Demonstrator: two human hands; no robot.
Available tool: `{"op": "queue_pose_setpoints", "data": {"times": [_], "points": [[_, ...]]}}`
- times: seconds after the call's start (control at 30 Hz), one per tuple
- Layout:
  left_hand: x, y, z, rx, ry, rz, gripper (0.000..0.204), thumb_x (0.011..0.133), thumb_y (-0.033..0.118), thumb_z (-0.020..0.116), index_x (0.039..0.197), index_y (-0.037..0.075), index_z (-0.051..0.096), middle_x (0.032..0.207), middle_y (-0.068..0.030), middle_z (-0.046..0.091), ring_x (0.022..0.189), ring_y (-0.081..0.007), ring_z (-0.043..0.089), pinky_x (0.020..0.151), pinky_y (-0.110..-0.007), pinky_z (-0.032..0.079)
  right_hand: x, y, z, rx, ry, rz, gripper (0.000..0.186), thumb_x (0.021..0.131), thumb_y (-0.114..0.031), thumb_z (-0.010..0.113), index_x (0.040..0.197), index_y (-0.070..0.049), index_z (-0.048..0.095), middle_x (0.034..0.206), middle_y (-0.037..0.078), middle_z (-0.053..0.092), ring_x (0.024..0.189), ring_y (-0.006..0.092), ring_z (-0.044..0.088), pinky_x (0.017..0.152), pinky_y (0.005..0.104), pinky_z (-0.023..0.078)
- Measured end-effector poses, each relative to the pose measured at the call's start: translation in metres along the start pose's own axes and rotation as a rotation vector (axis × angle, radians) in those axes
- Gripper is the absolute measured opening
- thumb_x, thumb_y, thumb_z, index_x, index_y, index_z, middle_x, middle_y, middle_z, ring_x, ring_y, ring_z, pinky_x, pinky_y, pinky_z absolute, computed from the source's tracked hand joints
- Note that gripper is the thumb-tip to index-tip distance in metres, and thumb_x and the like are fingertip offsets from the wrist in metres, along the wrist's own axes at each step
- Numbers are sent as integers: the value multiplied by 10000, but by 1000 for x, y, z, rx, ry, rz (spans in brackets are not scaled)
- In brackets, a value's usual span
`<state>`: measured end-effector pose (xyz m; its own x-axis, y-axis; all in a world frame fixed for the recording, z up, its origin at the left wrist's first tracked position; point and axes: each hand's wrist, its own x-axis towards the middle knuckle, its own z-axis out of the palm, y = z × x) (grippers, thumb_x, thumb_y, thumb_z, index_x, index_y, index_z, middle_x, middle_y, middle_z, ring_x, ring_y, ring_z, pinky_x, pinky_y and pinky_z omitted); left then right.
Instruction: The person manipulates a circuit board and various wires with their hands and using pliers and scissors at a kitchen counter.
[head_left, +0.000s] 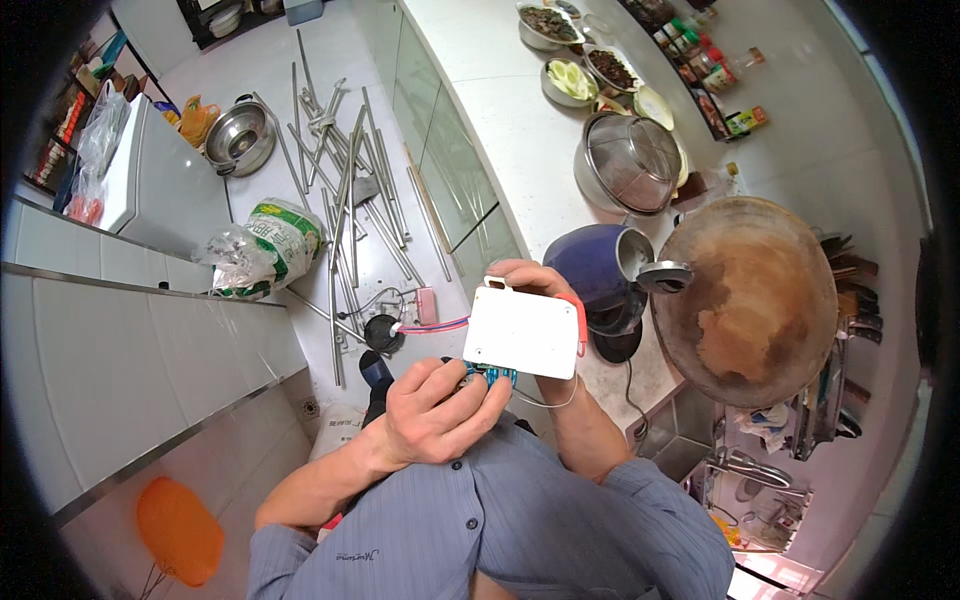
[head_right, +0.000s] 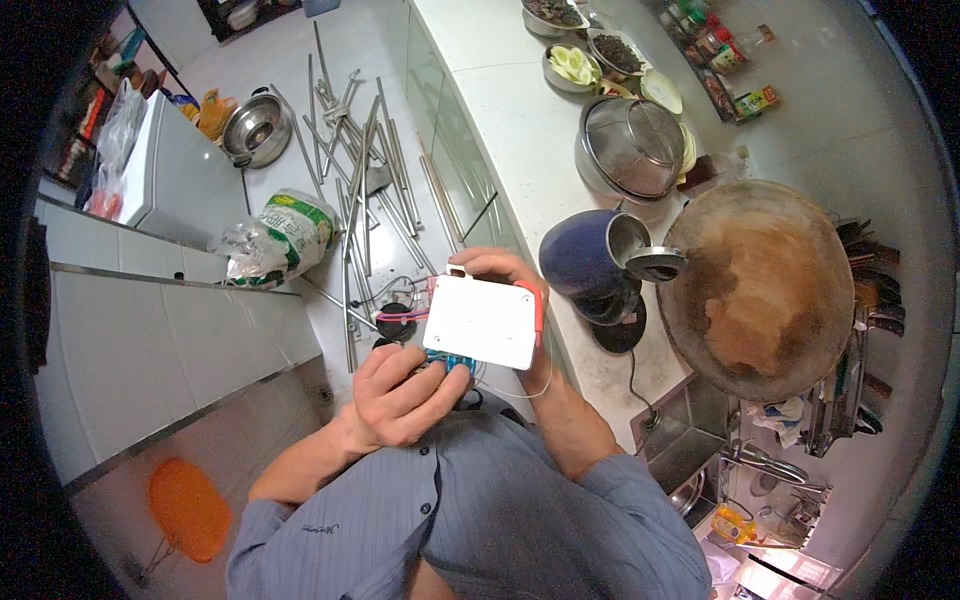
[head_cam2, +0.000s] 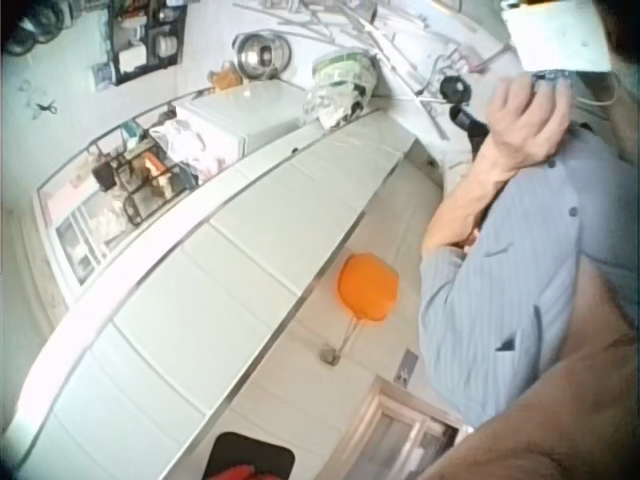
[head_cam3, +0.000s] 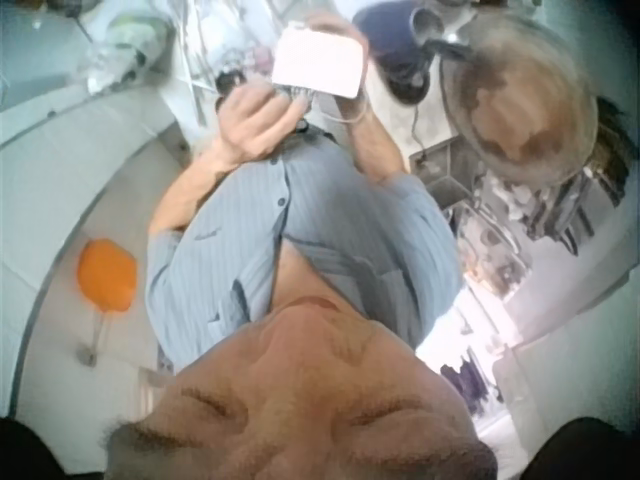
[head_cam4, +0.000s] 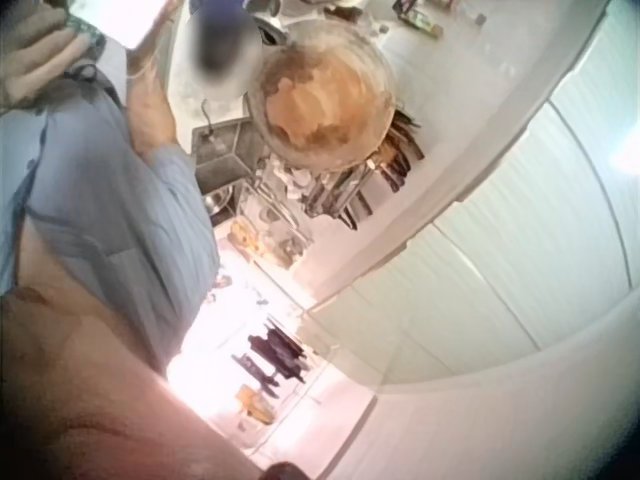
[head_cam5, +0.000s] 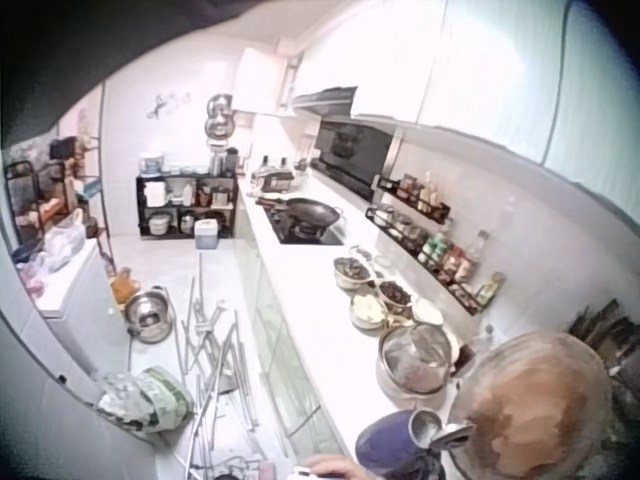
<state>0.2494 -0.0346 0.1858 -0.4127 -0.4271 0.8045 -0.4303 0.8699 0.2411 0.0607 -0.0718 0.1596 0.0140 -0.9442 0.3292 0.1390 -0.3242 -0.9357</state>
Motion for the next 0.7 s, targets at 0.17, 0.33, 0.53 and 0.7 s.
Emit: {"op": "queue_pose_setpoints", "data": {"times": [0.17, 0.33, 0.53, 0.7], "points": [[4, 2, 2, -21, -28, 9, 295, 683, 123, 690, 970, 67, 725, 791, -7, 587, 751, -168, 582, 626, -292, 420, 0, 8, -7, 150, -46, 22, 309, 941, -218, 663, 1113, 32, 608, 1161, 220, 638, 1001, 239, 677, 866, 347, 581], [2, 3, -1, -21, -49, 7, 277, 702, 123, 689, 973, 71, 721, 813, -9, 589, 769, -169, 590, 637, -298, 428, 1, 6, -7, 224, -66, 76, 327, 937, -221, 673, 1120, 43, 609, 1152, 214, 638, 990, 240, 685, 864, 354, 588], [-4, 3, 0, -27, -53, 6, 279, 709, 135, 693, 981, 76, 717, 843, -8, 588, 792, -175, 588, 665, -300, 439, 3, -10, 0, 135, -67, 118, 316, 918, -175, 688, 1127, 51, 620, 1150, 181, 646, 986, 224, 687, 884, 334, 577], [-7, -2, -4, -89, -86, -80, 272, 716, 83, 732, 985, 46, 710, 819, -40, 616, 767, -229, 588, 654, -340, 449, 4, 0, -16, -207, -122, 9, 256, 897, -151, 676, 1082, 26, 674, 1049, 135, 687, 960, 201, 673, 838, 303, 543]]}}
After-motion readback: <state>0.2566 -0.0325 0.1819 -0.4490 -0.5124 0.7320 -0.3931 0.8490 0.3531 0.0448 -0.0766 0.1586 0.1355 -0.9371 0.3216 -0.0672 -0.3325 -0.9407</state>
